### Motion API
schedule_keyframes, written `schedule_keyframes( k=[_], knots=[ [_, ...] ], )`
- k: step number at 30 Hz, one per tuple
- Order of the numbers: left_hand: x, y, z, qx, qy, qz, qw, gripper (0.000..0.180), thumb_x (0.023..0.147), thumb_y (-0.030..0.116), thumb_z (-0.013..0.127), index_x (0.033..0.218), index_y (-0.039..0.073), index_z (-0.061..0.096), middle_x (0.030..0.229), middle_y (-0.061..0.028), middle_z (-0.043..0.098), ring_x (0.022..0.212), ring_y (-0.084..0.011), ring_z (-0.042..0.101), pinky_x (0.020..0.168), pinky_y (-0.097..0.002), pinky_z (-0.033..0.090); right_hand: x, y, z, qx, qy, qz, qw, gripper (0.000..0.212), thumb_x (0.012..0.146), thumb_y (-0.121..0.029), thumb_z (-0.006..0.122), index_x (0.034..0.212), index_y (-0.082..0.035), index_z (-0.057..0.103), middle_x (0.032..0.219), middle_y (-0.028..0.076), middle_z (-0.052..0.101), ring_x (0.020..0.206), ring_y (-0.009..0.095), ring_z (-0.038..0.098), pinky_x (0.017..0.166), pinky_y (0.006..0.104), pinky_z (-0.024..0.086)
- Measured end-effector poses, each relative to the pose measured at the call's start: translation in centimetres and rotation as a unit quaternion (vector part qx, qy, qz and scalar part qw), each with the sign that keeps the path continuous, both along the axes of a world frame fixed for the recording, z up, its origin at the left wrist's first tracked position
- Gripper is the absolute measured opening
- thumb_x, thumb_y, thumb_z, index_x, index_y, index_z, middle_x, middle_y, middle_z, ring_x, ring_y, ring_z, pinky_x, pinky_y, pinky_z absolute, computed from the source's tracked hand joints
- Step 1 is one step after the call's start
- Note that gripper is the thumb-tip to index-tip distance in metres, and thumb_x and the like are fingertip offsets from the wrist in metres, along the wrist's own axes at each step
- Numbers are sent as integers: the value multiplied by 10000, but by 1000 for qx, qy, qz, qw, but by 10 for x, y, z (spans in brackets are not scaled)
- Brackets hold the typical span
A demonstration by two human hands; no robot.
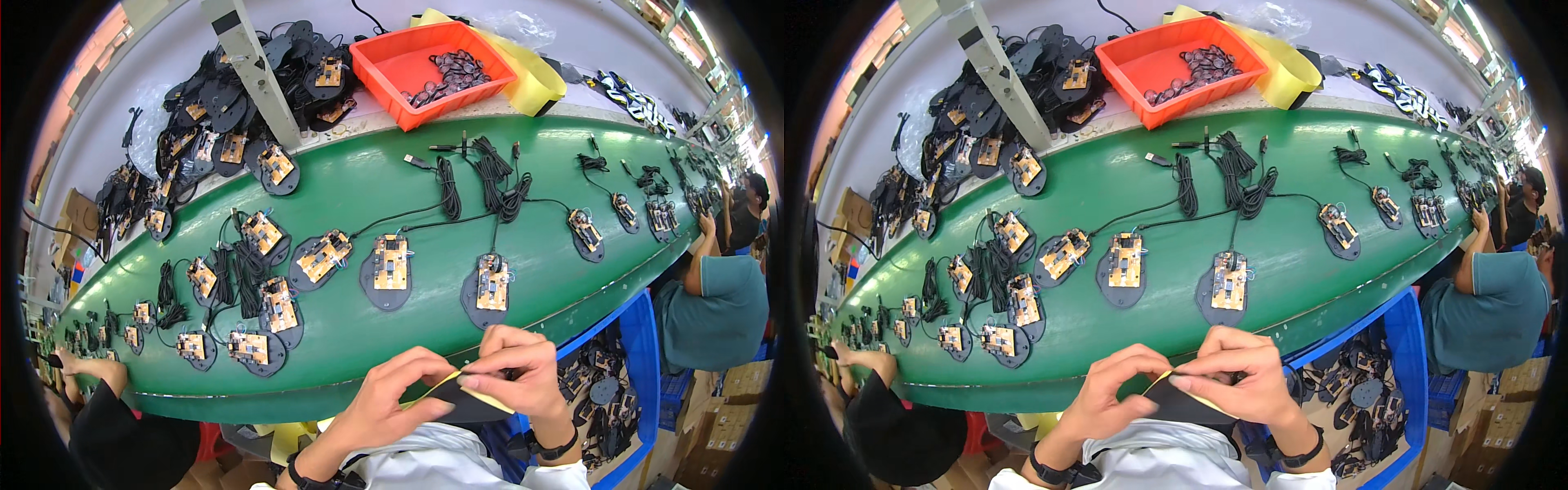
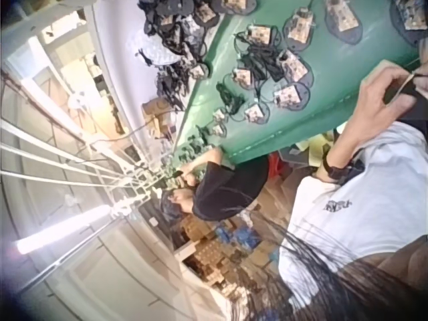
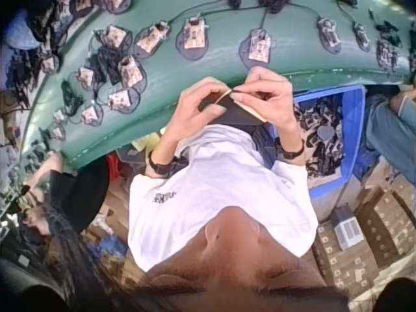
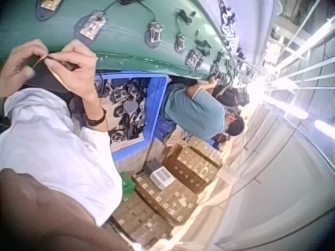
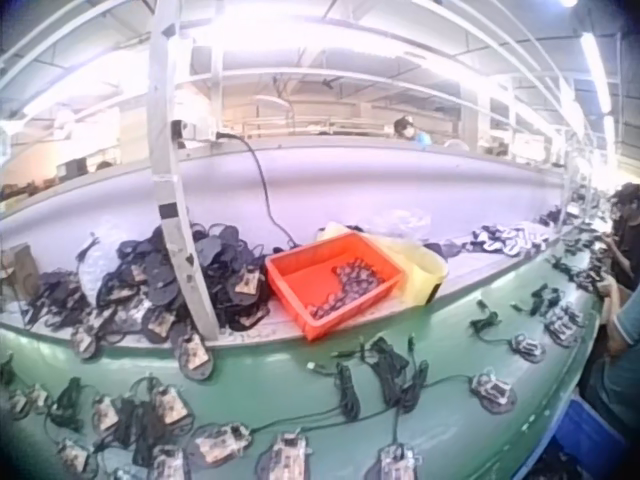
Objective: The recorder is assembling computer mice on an assembly line by placing internal circuit boards and sensor components into the mouse bases.
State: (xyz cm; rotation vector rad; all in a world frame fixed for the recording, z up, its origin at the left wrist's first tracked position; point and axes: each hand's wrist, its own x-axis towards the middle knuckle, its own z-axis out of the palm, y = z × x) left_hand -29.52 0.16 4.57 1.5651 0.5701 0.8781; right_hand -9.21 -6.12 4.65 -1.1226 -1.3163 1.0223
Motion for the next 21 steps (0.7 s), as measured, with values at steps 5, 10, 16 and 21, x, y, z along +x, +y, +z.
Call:
schedule_keyframes(
  k=[5,10,16,21],
  knots=[
    [-15,-1,2,-5,129,-33,991,177,876,116,804,966,-22,738,767,-77,674,645,-157,604,587,-300,465,0,8,4,139,-148,-95,975,290,683,23,887,953,-56,821,752,14,600,649,133,526,569,276,387],
    [-10,15,3,-128,168,-43,976,189,932,137,758,872,-35,703,629,-41,619,542,-64,503,493,-288,392,-6,8,19,249,-244,-141,927,383,591,33,906,939,-95,810,821,28,602,692,187,548,598,301,411],
    [-6,26,7,-153,121,-70,978,102,962,39,712,901,-25,661,741,8,685,661,-8,556,539,-211,433,-7,9,20,285,-238,-176,912,320,612,6,885,903,-95,801,955,75,701,690,171,553,599,288,408],
    [-7,15,13,-95,135,-71,984,121,938,55,740,900,-25,659,755,-18,704,654,-18,585,538,-219,447,4,3,28,320,-242,-117,909,229,634,-4,853,835,-97,795,897,42,756,671,157,558,597,284,424]
  ],
)
